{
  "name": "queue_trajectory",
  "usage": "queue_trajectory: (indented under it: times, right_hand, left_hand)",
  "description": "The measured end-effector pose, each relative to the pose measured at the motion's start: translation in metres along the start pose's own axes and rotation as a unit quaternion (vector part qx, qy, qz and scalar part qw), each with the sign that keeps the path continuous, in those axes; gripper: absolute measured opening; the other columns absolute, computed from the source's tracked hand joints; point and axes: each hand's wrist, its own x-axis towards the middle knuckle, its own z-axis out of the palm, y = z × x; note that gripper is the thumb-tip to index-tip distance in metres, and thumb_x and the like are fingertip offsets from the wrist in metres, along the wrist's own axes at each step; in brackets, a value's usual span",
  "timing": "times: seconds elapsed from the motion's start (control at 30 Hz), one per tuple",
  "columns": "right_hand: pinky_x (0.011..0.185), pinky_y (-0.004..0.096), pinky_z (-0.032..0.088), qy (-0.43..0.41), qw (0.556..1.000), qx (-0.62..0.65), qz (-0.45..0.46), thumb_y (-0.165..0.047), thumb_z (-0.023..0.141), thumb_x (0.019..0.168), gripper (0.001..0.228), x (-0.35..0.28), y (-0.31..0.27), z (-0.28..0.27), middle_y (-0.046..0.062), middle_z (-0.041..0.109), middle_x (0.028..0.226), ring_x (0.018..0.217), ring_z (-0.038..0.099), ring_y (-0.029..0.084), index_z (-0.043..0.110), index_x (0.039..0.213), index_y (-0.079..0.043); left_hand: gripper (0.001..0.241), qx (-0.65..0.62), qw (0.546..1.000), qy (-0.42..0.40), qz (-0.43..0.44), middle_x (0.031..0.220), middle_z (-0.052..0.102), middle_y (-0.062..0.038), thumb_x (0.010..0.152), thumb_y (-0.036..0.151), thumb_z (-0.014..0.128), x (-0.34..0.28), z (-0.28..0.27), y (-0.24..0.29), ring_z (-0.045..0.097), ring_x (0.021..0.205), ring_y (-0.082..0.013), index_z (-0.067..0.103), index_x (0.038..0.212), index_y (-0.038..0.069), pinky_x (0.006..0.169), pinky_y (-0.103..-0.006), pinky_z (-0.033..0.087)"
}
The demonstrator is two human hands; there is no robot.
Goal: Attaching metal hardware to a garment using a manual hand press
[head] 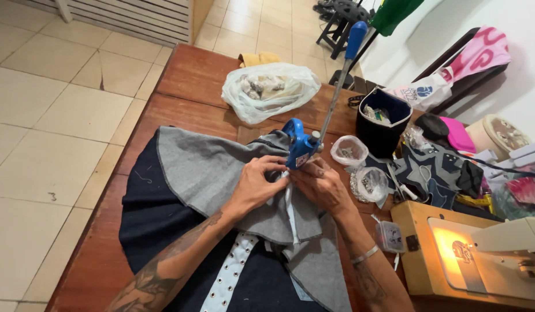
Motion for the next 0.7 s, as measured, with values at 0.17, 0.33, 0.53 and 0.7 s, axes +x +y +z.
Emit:
queue_trajectory:
  times: [0.17,0.33,0.53,0.7]
  right_hand:
    - [0.083,0.044,0.072,0.022,0.999,-0.023,-0.016,-0.016,0.087,0.112,0.01,-0.032,0.018,0.014,0.009,0.076,0.096,0.088,0.077,0.032,0.095,0.118,-0.016]
    - [0.081,0.04,0.073,0.042,0.999,0.003,0.029,-0.019,0.094,0.108,0.006,-0.031,0.008,0.012,0.004,0.082,0.098,0.086,0.078,0.028,0.097,0.113,-0.018]
    - [0.079,0.044,0.071,0.066,0.997,0.031,0.039,-0.016,0.091,0.109,0.011,-0.042,0.013,0.02,0.01,0.082,0.1,0.086,0.077,0.033,0.097,0.119,-0.014]
    - [0.077,0.044,0.072,0.077,0.994,0.051,0.051,-0.013,0.093,0.107,0.013,-0.041,0.014,0.023,0.01,0.084,0.101,0.085,0.079,0.034,0.098,0.119,-0.012]
  left_hand:
    - [0.015,-0.035,0.998,-0.032,-0.041,0.132,0.096,-0.003,0.105,0.031,0.088,0.005,-0.008,0.0,0.088,0.114,-0.0417,0.1,0.106,0.024,0.103,-0.05,0.069]
    - [0.018,-0.088,0.989,-0.042,-0.113,0.129,0.097,-0.007,0.106,0.028,0.085,0.008,-0.014,0.012,0.092,0.113,-0.038,0.101,0.1,0.02,0.101,-0.0477,0.07]
    - [0.015,-0.106,0.976,-0.054,-0.183,0.134,0.096,-0.005,0.102,0.032,0.091,0.01,-0.01,0.011,0.091,0.12,-0.0331,0.102,0.103,0.022,0.107,-0.0468,0.069]
    - [0.014,-0.106,0.975,-0.045,-0.191,0.133,0.097,-0.004,0.099,0.033,0.094,0.012,-0.01,0.015,0.091,0.122,-0.0312,0.103,0.104,0.023,0.107,-0.0448,0.068]
